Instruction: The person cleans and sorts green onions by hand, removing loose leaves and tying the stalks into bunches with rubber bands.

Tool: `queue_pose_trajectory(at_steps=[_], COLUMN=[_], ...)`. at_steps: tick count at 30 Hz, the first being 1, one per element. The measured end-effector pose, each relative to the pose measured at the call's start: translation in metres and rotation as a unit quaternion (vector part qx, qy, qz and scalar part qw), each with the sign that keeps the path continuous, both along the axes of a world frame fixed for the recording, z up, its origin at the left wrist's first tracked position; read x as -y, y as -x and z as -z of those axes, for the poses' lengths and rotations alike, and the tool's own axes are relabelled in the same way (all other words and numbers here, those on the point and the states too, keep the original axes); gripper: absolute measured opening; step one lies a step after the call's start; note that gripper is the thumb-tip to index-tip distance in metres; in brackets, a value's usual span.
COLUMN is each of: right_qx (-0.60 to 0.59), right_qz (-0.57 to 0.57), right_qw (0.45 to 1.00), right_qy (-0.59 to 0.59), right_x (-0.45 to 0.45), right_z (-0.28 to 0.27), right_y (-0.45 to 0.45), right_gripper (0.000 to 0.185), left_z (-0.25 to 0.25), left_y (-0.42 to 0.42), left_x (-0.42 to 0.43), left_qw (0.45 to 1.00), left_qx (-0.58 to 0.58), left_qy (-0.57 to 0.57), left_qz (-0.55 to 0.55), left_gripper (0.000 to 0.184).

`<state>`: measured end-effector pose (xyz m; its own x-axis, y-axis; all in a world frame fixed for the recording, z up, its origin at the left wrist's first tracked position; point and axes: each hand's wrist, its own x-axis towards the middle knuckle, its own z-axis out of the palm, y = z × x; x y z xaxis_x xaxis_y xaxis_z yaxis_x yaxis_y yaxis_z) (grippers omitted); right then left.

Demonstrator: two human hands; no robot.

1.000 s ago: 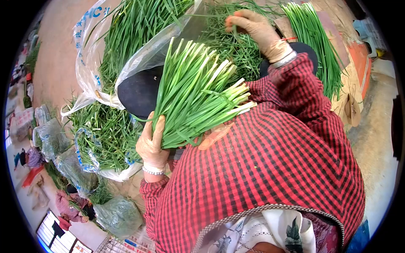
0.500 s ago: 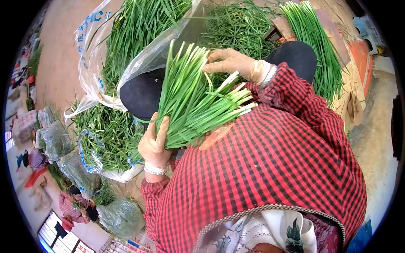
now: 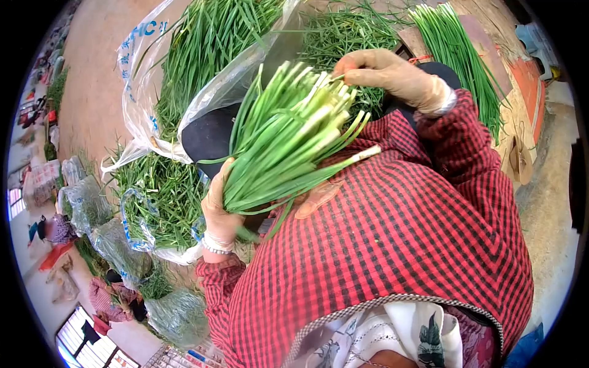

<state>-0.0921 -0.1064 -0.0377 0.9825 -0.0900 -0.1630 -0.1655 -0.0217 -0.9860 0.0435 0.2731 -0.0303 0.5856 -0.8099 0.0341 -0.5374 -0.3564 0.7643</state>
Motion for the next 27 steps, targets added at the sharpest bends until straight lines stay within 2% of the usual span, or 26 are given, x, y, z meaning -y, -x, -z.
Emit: queue_pose_trajectory(at_steps=[2,3,5,6,7,9,11,13,14,15,16,17,18,21,23,25,26,27], right_qx=[0.000,0.003,0.054,0.131,0.092,0.140,0.156,0.071,-0.017,-0.116,-0.128,-0.103,-0.078,0.020,0.068,-0.013,-0.014,-0.022], right_qz=[-0.005,-0.005,0.057,0.120,0.140,0.191,0.211,0.299,0.317,0.315,0.310,0.300,0.292,0.151,0.108,0.044,0.045,0.046], right_qw=[1.000,1.000,0.990,0.982,0.976,0.961,0.950,0.949,0.948,0.938,0.920,0.916,0.909,0.929,0.955,0.972,0.972,0.976], right_qy=[-0.019,-0.031,-0.113,-0.069,-0.138,-0.142,-0.170,-0.076,-0.024,0.082,0.201,0.244,0.287,0.337,0.267,0.231,0.231,0.211], right_x=[0.010,0.017,0.040,0.049,0.061,0.076,0.093,0.108,0.112,0.122,0.118,0.111,0.104,0.051,0.025,0.021,0.020,0.020], right_z=[-0.020,-0.025,-0.045,-0.038,-0.047,-0.041,-0.023,0.000,0.006,0.022,0.036,0.044,0.051,0.004,0.002,0.000,-0.001,-0.002], right_y=[0.009,0.016,0.039,0.045,0.055,0.063,0.064,0.063,0.062,0.064,0.061,0.054,0.047,0.013,-0.008,-0.023,-0.025,-0.026], right_gripper=[0.018,0.017,0.026,0.026,0.028,0.030,0.028,0.023,0.019,0.035,0.047,0.061,0.077,0.083,0.077,0.056,0.056,0.044], left_z=[-0.017,-0.024,-0.020,-0.015,-0.023,-0.025,-0.028,-0.025,-0.023,-0.023,-0.023,-0.026,-0.028,-0.025,-0.014,-0.007,-0.006,-0.007], left_y=[0.004,0.008,-0.002,-0.009,-0.009,-0.009,-0.006,-0.006,-0.005,-0.005,-0.004,-0.004,0.003,0.005,0.005,0.004,0.007,0.009], left_x=[0.014,0.023,0.013,0.003,0.009,0.007,0.013,0.012,0.012,0.011,0.009,0.010,0.016,0.017,0.008,0.002,0.000,-0.001], left_qw=[0.976,0.968,0.953,0.958,0.938,0.875,0.872,0.847,0.847,0.848,0.835,0.821,0.808,0.808,0.801,0.820,0.802,0.801], left_qx=[-0.207,-0.229,-0.290,-0.275,-0.325,-0.447,-0.448,-0.495,-0.495,-0.494,-0.508,-0.521,-0.541,-0.552,-0.558,-0.546,-0.566,-0.566], left_qy=[0.006,0.052,0.023,-0.005,-0.013,0.018,0.054,0.050,0.067,0.070,0.037,0.005,0.054,0.053,0.033,0.030,0.033,0.033], left_qz=[-0.062,-0.086,-0.080,-0.081,-0.121,-0.186,-0.191,-0.188,-0.181,-0.179,-0.205,-0.231,-0.226,-0.200,-0.216,-0.168,-0.192,-0.191], left_gripper=[0.084,0.079,0.069,0.054,0.042,0.032,0.026,0.022,0.024,0.024,0.032,0.040,0.034,0.033,0.032,0.030,0.035,0.035])
